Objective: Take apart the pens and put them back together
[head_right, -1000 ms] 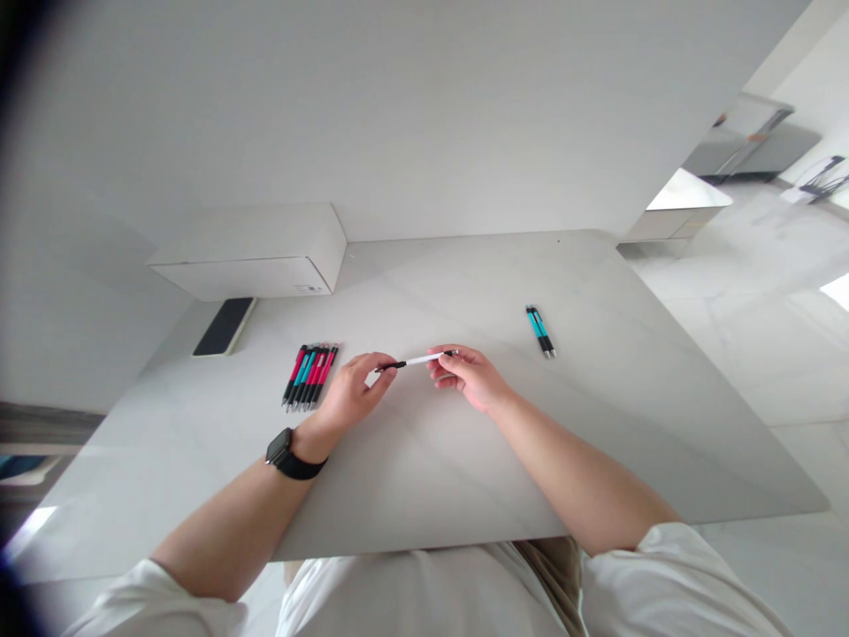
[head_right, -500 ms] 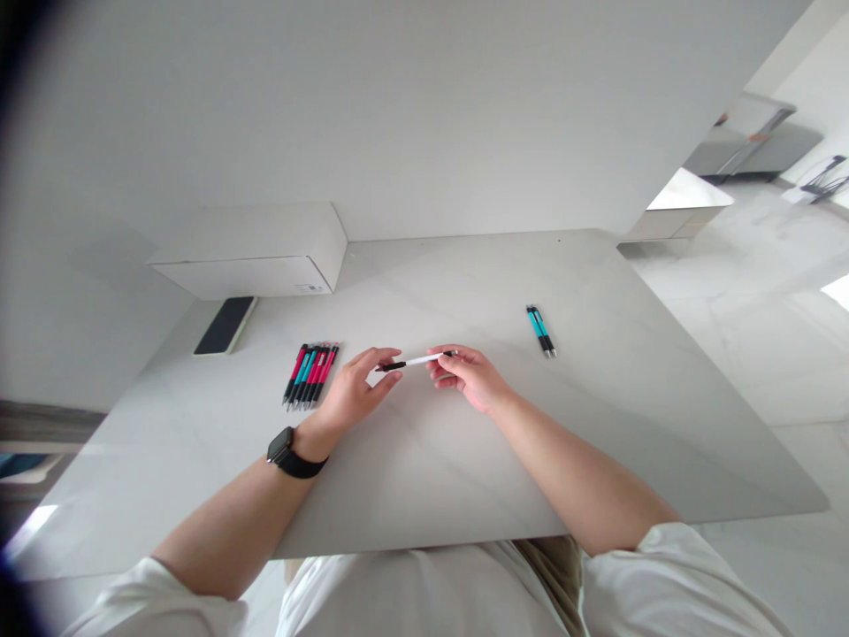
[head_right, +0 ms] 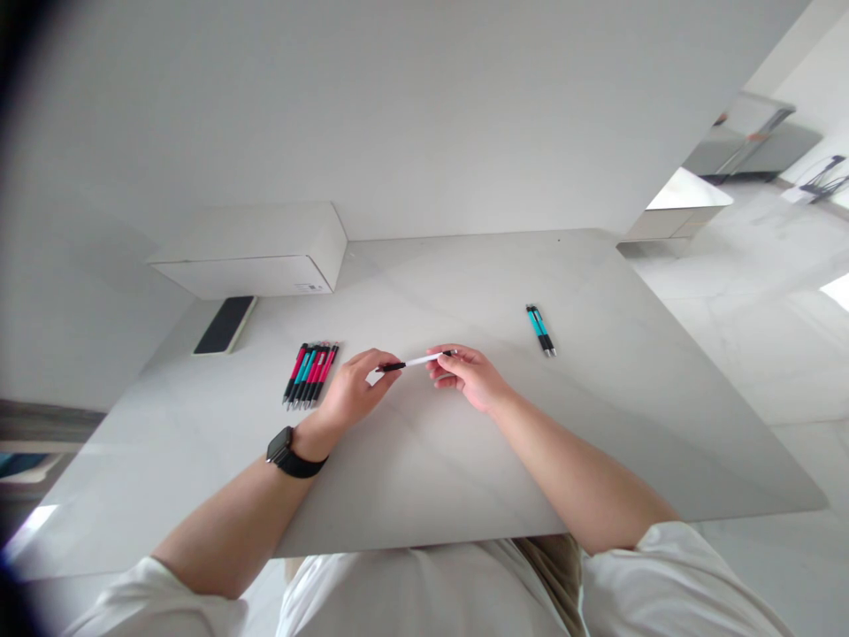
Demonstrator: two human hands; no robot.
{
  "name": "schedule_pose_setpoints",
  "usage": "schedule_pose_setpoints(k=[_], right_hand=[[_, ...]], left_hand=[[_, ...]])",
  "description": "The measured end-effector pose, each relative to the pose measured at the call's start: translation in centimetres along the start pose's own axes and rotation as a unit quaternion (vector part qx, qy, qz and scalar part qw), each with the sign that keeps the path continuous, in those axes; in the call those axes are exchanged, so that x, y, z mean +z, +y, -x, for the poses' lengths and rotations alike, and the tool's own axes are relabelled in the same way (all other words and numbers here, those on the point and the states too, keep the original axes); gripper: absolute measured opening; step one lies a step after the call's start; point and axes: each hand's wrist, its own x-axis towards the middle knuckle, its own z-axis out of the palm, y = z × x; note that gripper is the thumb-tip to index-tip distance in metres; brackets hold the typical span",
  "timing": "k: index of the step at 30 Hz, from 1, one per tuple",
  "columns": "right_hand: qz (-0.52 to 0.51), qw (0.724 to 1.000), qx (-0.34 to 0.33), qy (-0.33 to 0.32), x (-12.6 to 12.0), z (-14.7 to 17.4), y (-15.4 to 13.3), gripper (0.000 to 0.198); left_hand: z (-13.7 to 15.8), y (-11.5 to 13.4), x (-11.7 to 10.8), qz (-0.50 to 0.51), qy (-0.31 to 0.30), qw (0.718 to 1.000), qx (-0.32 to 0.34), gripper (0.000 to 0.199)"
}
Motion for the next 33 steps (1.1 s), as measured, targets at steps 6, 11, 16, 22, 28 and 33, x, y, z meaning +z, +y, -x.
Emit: schedule_pose_setpoints(k=[6, 11, 16, 22, 28, 33], right_hand=[[-0.005, 1.000, -0.007, 0.011, -0.10, -0.12, -0.09, 0.034], [0.010, 1.000, -0.012, 0.009, -0.13, -0.10, -0.04, 0.035], [0.025, 1.000, -0.008, 0.006, -0.04, -0.02, -0.04, 0.037], [0.007, 1.000, -0.019, 0.006, 0.01, -0.11, -0.08, 0.033], [-0.021, 0.999, -0.029, 0.034, -0.28, -0.34, -0.22, 0.033], [-0.027, 0.998, -0.036, 0.035, -0.37, -0.35, -0.29, 0.032]], left_hand=[[-0.15, 0.14, -0.15, 0.001, -0.013, 1.000, 0.011, 0.018], [-0.04, -0.06, -0.05, 0.000, -0.020, 1.000, 0.020, 0.031], [0.02, -0.22, 0.17, -0.017, -0.057, 0.998, 0.036, 0.025], [-0.07, -0.44, 0.30, -0.036, -0.054, 0.998, 0.025, 0.017], [-0.08, -0.32, 0.18, -0.039, -0.045, 0.998, 0.015, 0.020], [-0.06, -0.56, 0.27, -0.050, -0.043, 0.998, 0.005, 0.015]])
